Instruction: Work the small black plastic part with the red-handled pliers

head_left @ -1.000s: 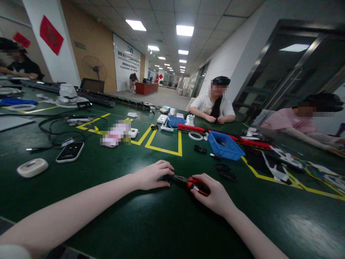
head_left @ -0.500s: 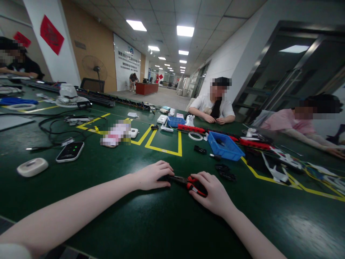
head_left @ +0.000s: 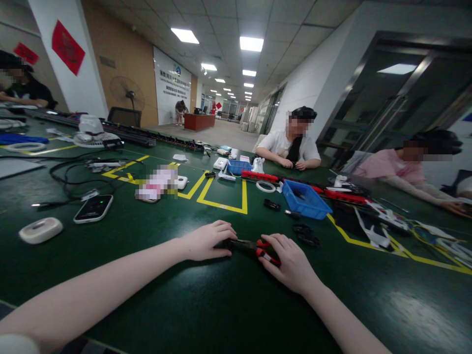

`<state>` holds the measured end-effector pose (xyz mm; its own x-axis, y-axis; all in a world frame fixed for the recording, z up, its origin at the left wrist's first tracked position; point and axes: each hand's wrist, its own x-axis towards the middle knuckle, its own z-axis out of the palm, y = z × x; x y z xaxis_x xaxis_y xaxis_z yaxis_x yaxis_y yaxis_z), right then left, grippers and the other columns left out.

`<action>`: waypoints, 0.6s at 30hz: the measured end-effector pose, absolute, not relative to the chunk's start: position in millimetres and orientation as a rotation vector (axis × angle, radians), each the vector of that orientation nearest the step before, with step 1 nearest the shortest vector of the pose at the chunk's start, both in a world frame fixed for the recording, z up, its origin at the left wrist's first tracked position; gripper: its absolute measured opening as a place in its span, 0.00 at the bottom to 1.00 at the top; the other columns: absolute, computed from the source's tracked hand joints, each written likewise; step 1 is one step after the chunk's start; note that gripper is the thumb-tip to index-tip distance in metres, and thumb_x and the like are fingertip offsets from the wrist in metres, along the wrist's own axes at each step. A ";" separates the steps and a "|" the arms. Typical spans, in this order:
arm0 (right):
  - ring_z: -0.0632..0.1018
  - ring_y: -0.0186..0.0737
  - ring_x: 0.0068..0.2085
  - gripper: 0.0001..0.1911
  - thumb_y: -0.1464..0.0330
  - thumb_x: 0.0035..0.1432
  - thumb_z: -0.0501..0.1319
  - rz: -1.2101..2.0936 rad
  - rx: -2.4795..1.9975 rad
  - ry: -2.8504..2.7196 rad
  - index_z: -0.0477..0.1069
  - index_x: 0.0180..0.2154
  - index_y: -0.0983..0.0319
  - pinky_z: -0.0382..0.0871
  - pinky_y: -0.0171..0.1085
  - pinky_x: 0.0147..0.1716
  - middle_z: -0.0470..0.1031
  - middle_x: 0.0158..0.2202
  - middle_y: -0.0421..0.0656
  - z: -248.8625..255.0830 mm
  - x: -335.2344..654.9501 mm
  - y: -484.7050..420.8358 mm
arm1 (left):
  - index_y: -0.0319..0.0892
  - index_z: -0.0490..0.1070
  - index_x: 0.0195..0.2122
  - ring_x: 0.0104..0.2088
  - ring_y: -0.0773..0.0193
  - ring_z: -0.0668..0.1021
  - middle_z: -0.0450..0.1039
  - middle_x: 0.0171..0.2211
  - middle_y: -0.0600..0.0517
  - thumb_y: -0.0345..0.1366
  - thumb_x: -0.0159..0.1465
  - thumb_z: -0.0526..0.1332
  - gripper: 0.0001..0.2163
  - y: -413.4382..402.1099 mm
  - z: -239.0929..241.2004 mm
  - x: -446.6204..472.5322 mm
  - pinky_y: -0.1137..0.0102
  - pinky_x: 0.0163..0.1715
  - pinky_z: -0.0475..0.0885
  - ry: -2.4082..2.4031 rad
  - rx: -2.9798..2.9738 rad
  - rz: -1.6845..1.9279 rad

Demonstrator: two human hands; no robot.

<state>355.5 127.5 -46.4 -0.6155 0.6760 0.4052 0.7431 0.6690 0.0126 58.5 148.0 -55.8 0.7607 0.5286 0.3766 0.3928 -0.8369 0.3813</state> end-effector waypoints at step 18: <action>0.79 0.46 0.42 0.18 0.58 0.59 0.63 -0.153 -1.089 -2.447 0.70 0.47 0.60 0.76 0.43 0.40 0.76 0.43 0.49 -43.9 354.9 123.8 | 0.43 0.69 0.54 0.61 0.52 0.68 0.71 0.54 0.45 0.38 0.64 0.65 0.18 145.3 -55.0 58.4 0.54 0.60 0.67 0.648 2.732 0.803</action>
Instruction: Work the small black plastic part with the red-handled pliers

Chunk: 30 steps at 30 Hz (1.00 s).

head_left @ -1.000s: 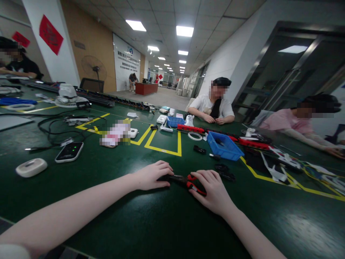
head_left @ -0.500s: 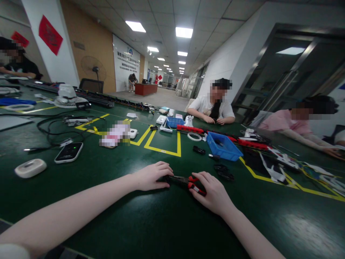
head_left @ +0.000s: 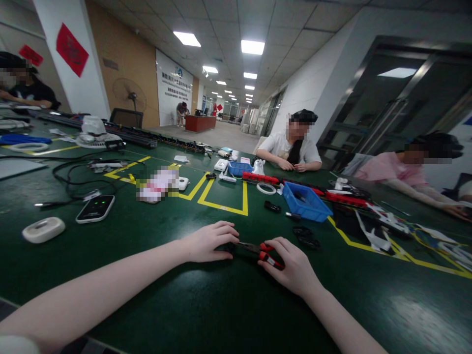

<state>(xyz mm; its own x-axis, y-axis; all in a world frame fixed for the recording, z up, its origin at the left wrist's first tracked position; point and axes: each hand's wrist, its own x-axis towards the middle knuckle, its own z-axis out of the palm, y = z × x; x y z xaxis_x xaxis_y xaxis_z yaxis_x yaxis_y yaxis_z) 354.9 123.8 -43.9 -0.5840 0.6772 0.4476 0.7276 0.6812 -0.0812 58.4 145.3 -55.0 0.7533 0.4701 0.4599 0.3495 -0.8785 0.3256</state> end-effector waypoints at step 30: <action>0.79 0.43 0.38 0.18 0.57 0.59 0.61 -0.212 -1.011 -2.484 0.72 0.47 0.60 0.76 0.41 0.36 0.78 0.41 0.48 -45.0 360.2 131.5 | 0.42 0.71 0.50 0.55 0.54 0.75 0.67 0.59 0.43 0.41 0.62 0.66 0.17 146.8 -54.3 57.4 0.61 0.55 0.72 0.724 2.629 0.705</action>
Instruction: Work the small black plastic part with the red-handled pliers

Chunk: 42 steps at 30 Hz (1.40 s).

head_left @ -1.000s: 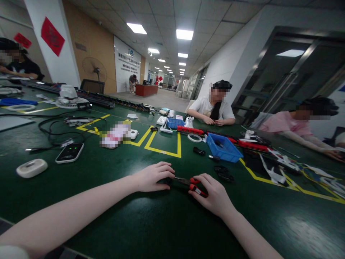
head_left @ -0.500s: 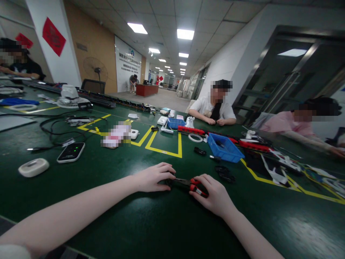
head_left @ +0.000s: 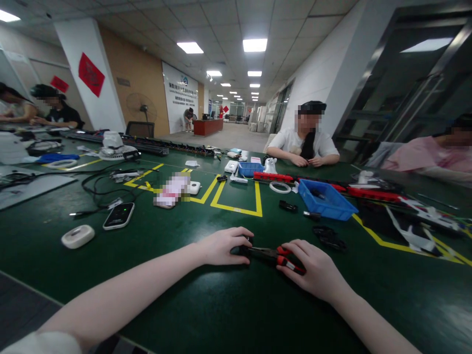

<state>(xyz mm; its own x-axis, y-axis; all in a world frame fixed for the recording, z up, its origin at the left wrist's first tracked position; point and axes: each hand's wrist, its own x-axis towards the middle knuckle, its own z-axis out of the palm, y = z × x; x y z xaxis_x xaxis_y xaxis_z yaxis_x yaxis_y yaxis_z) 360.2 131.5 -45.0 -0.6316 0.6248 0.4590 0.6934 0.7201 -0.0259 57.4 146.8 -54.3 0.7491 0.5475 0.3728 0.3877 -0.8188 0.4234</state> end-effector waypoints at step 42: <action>0.77 0.48 0.45 0.23 0.56 0.59 0.61 -0.369 -0.936 -2.409 0.71 0.51 0.62 0.71 0.45 0.42 0.77 0.46 0.51 -50.0 369.2 136.8 | 0.45 0.74 0.47 0.60 0.52 0.68 0.64 0.59 0.44 0.40 0.58 0.70 0.16 155.5 -50.1 56.9 0.55 0.61 0.63 0.757 2.335 0.603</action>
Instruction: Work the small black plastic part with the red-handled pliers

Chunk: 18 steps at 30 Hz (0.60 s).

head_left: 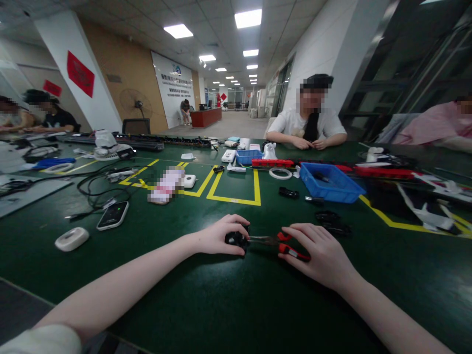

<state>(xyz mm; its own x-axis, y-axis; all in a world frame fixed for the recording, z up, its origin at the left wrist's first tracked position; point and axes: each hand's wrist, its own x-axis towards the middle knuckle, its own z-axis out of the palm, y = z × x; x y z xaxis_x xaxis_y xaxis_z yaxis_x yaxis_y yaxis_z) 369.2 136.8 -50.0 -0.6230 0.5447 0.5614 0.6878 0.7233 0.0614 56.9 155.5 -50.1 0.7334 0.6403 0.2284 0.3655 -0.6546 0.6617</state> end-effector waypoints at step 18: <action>0.77 0.47 0.45 0.21 0.60 0.60 0.62 -0.495 -0.838 -2.384 0.71 0.51 0.65 0.71 0.43 0.41 0.76 0.45 0.51 -46.7 354.8 135.5 | 0.46 0.73 0.54 0.58 0.51 0.68 0.64 0.59 0.44 0.45 0.61 0.67 0.21 152.9 -51.1 57.3 0.56 0.60 0.63 0.790 2.499 0.587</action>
